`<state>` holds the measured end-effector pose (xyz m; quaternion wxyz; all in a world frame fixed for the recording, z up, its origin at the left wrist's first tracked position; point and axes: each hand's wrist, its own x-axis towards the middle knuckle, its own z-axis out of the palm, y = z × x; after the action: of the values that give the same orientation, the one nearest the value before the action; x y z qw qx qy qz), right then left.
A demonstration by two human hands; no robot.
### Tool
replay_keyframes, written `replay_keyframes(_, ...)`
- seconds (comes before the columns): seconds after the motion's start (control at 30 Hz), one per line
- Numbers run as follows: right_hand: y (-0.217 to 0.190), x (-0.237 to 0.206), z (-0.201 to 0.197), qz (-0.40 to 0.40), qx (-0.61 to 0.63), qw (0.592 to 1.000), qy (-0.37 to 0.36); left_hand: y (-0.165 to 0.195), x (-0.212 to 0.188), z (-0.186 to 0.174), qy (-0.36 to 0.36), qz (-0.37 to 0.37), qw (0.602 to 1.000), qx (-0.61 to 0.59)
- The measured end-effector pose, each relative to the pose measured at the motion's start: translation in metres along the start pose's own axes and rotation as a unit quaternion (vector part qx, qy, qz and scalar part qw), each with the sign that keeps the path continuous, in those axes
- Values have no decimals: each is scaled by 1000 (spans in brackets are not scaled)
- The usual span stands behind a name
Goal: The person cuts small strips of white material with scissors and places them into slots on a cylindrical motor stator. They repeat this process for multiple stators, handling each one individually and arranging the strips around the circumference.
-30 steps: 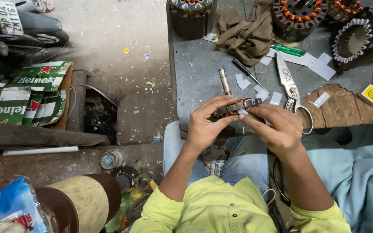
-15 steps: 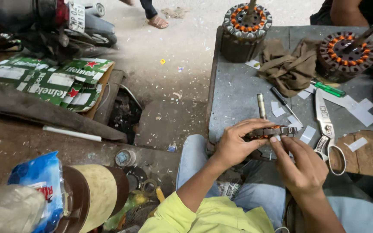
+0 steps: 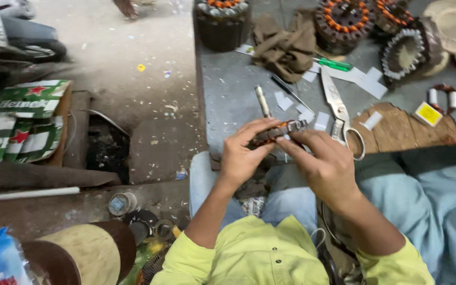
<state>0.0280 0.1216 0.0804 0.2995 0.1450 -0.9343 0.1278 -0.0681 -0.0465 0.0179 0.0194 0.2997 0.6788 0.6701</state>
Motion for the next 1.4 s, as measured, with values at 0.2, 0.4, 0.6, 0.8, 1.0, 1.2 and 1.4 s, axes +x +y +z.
replay_keyframes(0.2,-3,4,-2,32,23,999,18,3,-2,2,1,14,999,36)
replay_keyframes(0.4,-6,7,-7,15,-6,1000,-6,5,0,1,-3,-4,1000,12)
replay_keyframes(0.6,-1,3,0,18,4,1000,22,5,-1,-1,-12,6,999,31)
replay_keyframes(0.8,12,-7,28,115,48,980,155,-3,2,-7,-29,26,999,11)
replay_keyframes(1.0,24,-26,58,159,301,937,75,-8,-12,5,17,24,999,-14)
replay_keyframes(1.2,22,-47,80,133,331,922,151,-14,-24,11,66,153,983,83)
replay_keyframes(1.4,20,-53,82,134,351,912,165,-18,-26,12,61,168,982,68)
